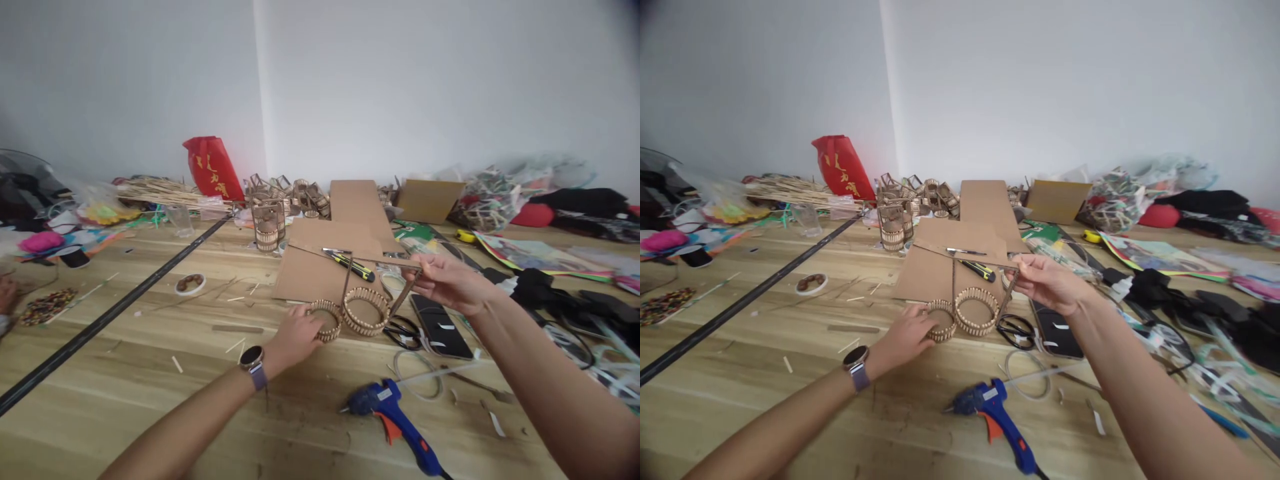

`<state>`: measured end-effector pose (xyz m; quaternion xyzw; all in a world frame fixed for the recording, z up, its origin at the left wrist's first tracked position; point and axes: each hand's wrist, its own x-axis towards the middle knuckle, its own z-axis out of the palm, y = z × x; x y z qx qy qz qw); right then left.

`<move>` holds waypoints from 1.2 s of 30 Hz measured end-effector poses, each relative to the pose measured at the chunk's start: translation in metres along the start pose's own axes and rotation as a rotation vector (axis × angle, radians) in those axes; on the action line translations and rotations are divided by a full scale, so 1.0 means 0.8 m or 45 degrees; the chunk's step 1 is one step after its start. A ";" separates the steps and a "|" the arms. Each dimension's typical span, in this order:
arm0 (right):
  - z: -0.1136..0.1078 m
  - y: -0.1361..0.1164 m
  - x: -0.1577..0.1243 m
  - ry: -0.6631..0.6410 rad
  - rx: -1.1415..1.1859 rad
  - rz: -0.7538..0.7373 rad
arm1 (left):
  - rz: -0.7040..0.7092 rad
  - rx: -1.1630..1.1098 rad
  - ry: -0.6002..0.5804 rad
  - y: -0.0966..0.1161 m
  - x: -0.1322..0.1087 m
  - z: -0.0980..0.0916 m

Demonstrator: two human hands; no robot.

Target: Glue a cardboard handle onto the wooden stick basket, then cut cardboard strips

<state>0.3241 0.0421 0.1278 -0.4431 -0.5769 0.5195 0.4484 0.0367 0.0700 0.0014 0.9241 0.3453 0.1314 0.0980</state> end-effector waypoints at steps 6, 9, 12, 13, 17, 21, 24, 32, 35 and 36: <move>-0.010 0.025 0.001 0.013 0.141 0.051 | -0.034 0.033 0.049 0.004 -0.027 -0.020; -0.009 0.039 0.005 -0.010 0.184 0.086 | -0.023 0.005 0.019 0.028 -0.061 -0.057; 0.001 0.052 0.012 -0.084 0.237 0.117 | 0.083 -0.024 0.030 0.061 -0.086 -0.087; 0.006 0.056 0.014 -0.114 0.256 0.123 | 0.103 -0.019 0.047 0.071 -0.090 -0.091; 0.030 0.071 0.019 -0.224 0.333 0.139 | 0.138 0.137 0.102 0.096 -0.082 -0.080; 0.045 0.085 0.014 -0.301 0.388 0.159 | 0.057 0.316 0.061 0.106 -0.062 -0.054; 0.049 0.092 0.010 -0.344 0.413 0.169 | -0.030 0.361 -0.041 0.111 -0.051 -0.042; 0.048 0.100 0.008 -0.427 0.460 0.172 | -0.117 0.363 -0.171 0.118 -0.034 -0.037; 0.047 0.104 0.009 -0.446 0.465 0.175 | -0.166 0.370 -0.236 0.118 -0.029 -0.036; 0.047 0.105 0.010 -0.450 0.466 0.175 | -0.170 0.370 -0.244 0.118 -0.028 -0.035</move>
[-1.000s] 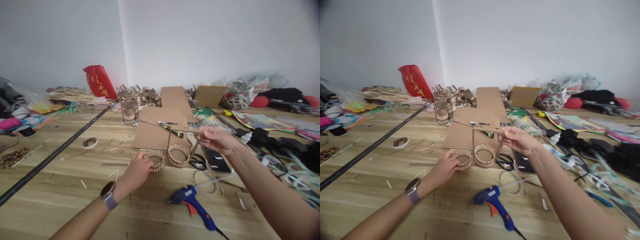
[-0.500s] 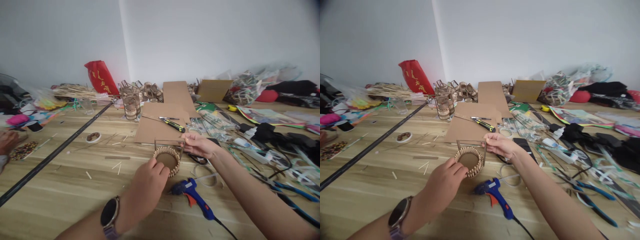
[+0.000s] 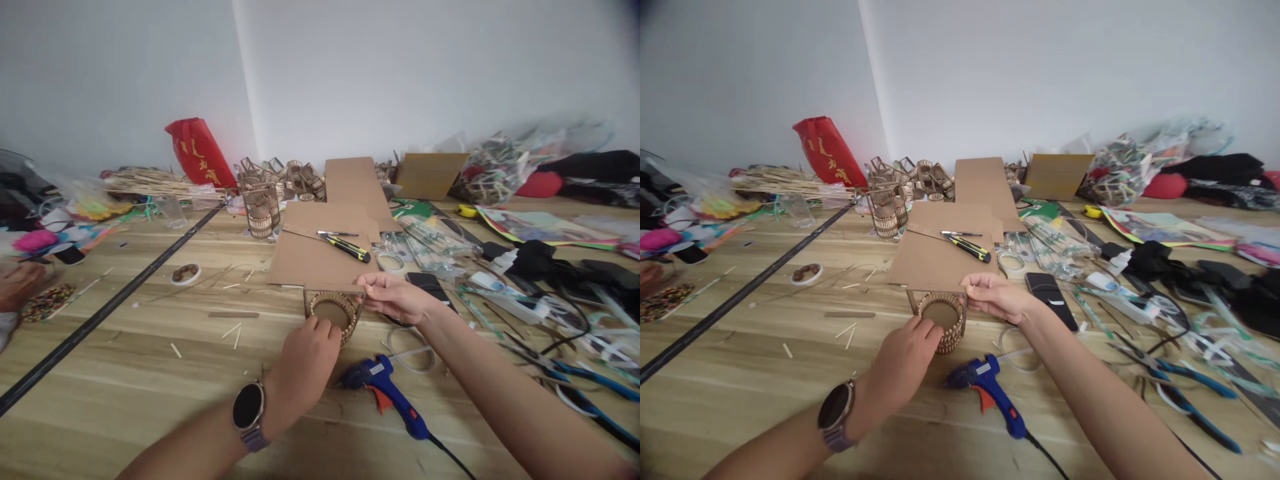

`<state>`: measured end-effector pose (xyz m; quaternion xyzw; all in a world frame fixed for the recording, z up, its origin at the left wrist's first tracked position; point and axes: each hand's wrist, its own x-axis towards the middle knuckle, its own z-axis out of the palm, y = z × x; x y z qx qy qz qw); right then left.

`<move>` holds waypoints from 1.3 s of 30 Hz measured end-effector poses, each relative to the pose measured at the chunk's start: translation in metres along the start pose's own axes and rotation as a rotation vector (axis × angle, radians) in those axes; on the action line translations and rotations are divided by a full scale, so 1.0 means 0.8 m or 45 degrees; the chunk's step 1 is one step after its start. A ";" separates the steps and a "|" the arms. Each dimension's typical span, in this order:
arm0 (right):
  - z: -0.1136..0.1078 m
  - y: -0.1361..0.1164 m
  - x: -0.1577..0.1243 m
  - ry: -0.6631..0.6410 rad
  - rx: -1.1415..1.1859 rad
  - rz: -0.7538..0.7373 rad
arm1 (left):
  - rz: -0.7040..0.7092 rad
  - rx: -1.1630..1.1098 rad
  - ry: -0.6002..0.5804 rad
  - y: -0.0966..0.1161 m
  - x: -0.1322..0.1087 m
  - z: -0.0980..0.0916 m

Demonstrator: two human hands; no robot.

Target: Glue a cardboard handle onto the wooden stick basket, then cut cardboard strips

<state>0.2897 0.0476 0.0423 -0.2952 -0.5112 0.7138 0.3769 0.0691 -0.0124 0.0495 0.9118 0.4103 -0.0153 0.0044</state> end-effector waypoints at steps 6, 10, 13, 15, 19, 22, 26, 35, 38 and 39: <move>-0.001 0.001 -0.001 -0.013 -0.005 0.001 | 0.013 -0.014 0.023 -0.004 0.000 0.011; 0.000 0.000 -0.001 -0.024 -0.012 0.002 | 0.014 -0.023 0.009 -0.006 -0.001 0.011; 0.001 -0.001 -0.002 -0.036 -0.017 0.002 | 0.019 -0.019 0.007 -0.007 -0.001 0.011; 0.001 -0.001 -0.002 -0.041 -0.018 0.000 | 0.024 -0.019 0.025 -0.008 -0.001 0.014; 0.000 -0.001 -0.002 -0.054 -0.021 -0.005 | 0.024 -0.005 0.038 -0.009 -0.001 0.019; -0.001 -0.001 -0.001 -0.052 -0.023 -0.006 | 0.018 -0.011 0.036 -0.010 -0.001 0.022; -0.001 -0.001 -0.001 -0.041 -0.021 -0.001 | 0.036 -0.003 0.057 -0.013 -0.001 0.024; 0.002 -0.003 0.001 -0.030 -0.024 0.018 | 0.067 0.018 0.126 -0.017 0.001 0.030; 0.001 -0.002 0.000 -0.023 -0.027 0.016 | 0.080 -0.001 0.223 -0.020 -0.004 0.034; 0.002 -0.001 0.000 -0.020 -0.027 0.015 | 0.090 -0.014 0.290 -0.021 -0.008 0.035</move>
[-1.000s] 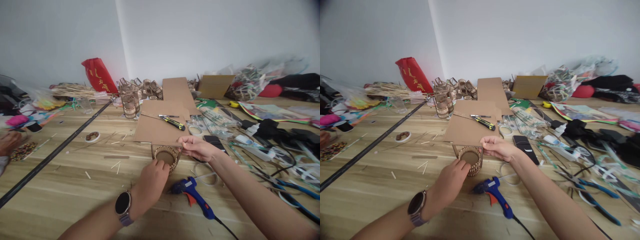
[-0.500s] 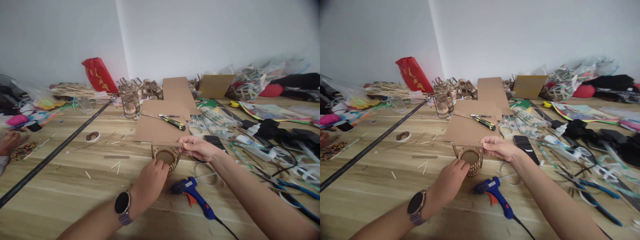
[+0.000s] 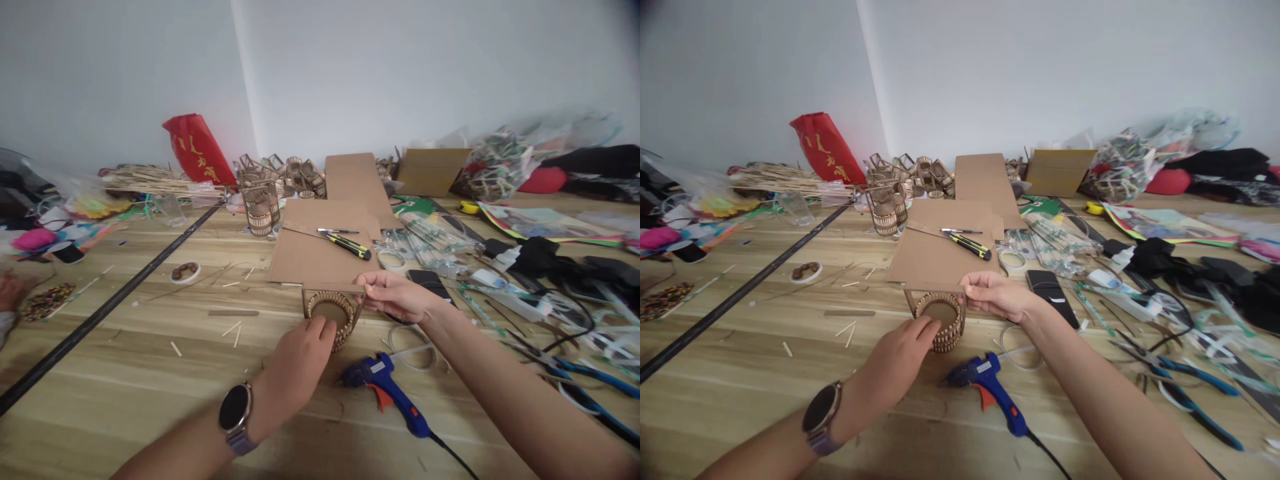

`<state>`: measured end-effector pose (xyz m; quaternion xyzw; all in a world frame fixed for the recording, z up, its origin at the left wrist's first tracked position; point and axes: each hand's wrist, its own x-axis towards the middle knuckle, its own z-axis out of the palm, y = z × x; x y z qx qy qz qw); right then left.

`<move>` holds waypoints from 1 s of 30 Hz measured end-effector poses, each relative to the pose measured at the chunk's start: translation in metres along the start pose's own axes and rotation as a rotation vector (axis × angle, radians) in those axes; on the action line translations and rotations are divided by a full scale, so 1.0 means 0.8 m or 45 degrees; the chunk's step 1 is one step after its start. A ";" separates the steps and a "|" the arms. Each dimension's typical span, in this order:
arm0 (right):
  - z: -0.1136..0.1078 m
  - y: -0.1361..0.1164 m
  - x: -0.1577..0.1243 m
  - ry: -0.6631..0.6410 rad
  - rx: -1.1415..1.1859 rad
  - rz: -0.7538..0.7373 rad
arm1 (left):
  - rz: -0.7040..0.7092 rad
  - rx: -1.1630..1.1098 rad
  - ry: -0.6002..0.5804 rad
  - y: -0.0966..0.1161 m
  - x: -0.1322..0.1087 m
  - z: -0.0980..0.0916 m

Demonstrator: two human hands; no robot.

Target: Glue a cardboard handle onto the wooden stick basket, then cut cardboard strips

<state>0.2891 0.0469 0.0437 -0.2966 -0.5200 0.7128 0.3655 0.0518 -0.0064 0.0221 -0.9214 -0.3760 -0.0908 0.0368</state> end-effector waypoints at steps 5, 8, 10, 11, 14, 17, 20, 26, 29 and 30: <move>0.002 -0.001 0.000 0.007 -0.003 -0.008 | 0.047 -0.137 0.406 -0.007 -0.019 -0.024; 0.001 -0.004 -0.001 0.020 -0.004 -0.017 | 0.030 -0.263 0.526 -0.014 -0.027 -0.040; -0.001 -0.006 -0.002 0.034 -0.008 -0.020 | -0.020 -0.311 0.552 -0.019 -0.029 -0.042; -0.002 -0.007 -0.003 0.040 -0.011 -0.020 | -0.052 -0.326 0.548 -0.023 -0.029 -0.040; -0.006 -0.007 -0.005 0.053 -0.025 -0.018 | -0.161 -0.388 0.468 -0.033 -0.026 -0.024; -0.009 -0.005 -0.007 0.062 -0.032 -0.025 | -0.291 -0.530 0.324 -0.041 -0.022 -0.002; -0.013 -0.003 -0.009 0.078 -0.041 -0.025 | -0.405 -0.698 0.183 -0.045 -0.019 0.014; -0.017 -0.002 -0.012 0.099 -0.036 -0.004 | -0.480 -0.904 0.043 -0.052 -0.016 0.027; -0.017 -0.001 -0.011 0.103 -0.022 -0.006 | -0.499 -0.983 0.021 -0.056 -0.016 0.031; -0.017 0.000 -0.011 0.105 -0.017 -0.010 | -0.508 -1.001 0.021 -0.058 -0.016 0.032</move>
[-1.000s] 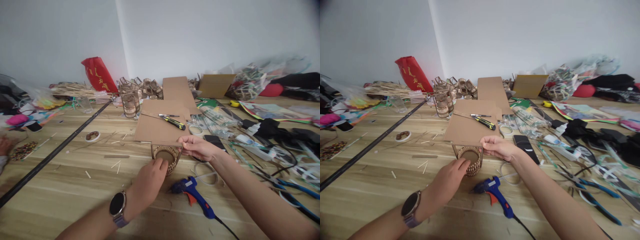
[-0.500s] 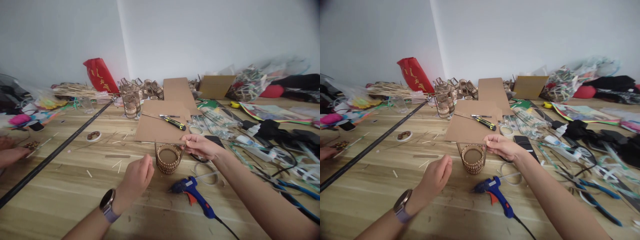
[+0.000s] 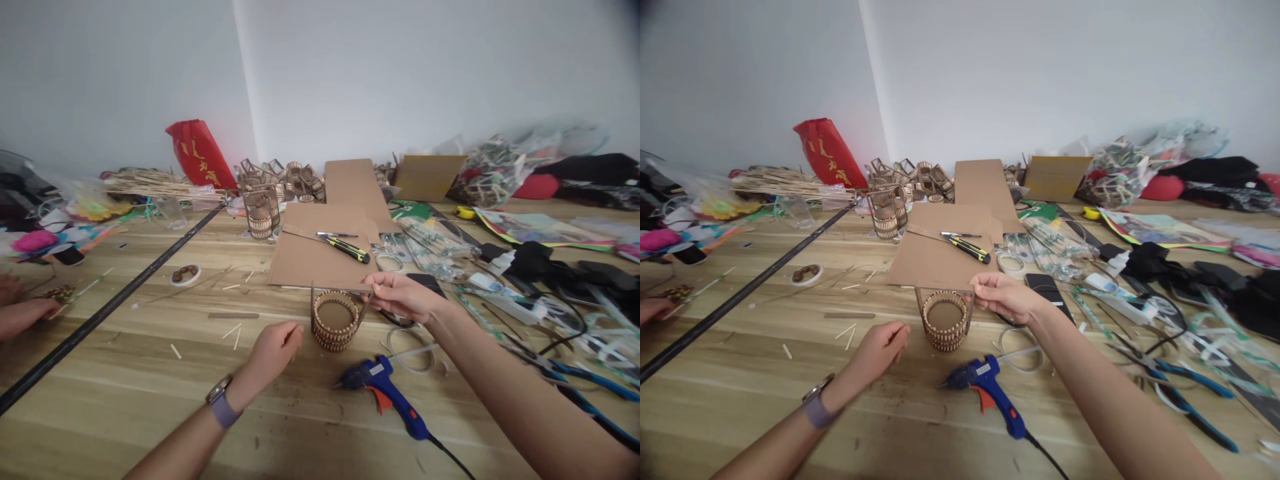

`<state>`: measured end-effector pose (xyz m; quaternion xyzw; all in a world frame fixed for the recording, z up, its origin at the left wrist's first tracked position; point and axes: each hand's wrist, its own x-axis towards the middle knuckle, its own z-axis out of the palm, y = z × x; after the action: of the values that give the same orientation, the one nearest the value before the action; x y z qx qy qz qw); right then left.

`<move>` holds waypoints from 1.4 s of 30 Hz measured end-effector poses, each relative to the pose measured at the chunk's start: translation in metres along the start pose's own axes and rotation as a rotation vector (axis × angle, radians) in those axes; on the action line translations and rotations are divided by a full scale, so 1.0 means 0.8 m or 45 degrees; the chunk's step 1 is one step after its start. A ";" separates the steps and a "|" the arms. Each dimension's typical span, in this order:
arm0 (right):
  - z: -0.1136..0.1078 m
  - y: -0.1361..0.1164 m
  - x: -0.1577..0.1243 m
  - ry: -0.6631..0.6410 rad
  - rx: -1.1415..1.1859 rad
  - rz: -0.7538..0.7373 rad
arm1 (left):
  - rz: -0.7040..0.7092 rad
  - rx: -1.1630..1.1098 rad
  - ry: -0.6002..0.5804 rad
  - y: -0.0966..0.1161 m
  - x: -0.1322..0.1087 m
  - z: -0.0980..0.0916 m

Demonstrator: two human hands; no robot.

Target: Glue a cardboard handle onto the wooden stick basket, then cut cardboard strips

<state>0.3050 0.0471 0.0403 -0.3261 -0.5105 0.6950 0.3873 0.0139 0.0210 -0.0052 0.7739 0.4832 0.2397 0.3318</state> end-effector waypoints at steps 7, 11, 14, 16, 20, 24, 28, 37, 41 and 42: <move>0.001 0.005 0.004 0.021 0.012 -0.041 | 0.005 -0.178 0.167 -0.004 0.009 -0.005; 0.002 0.004 0.005 0.018 0.002 -0.035 | 0.014 -0.251 0.321 0.006 0.024 -0.018; 0.003 0.003 0.006 0.019 0.002 -0.030 | 0.039 -0.300 0.396 0.021 0.036 -0.030; 0.003 0.004 0.006 0.024 0.006 -0.031 | 0.088 -0.357 0.424 0.033 0.043 -0.036; 0.004 0.005 0.008 0.031 0.014 -0.037 | 0.202 -0.474 0.310 0.054 0.055 -0.040; 0.003 0.006 0.008 0.029 0.016 -0.040 | 0.284 -0.449 0.176 0.062 0.062 -0.034; 0.002 0.005 0.008 0.021 0.015 -0.037 | 0.286 -0.484 0.122 0.062 0.065 -0.027; 0.001 0.006 0.008 0.017 0.019 -0.044 | 0.253 -0.511 0.137 0.063 0.066 -0.025; 0.001 0.007 0.008 0.019 0.009 -0.042 | 0.239 -0.496 0.141 0.063 0.065 -0.026; 0.001 0.006 0.008 0.021 0.007 -0.042 | 0.236 -0.493 0.144 0.064 0.065 -0.026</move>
<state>0.2999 0.0514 0.0353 -0.3222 -0.5106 0.6874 0.4037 0.0512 0.0581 0.0490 0.7223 0.3727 0.4005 0.4230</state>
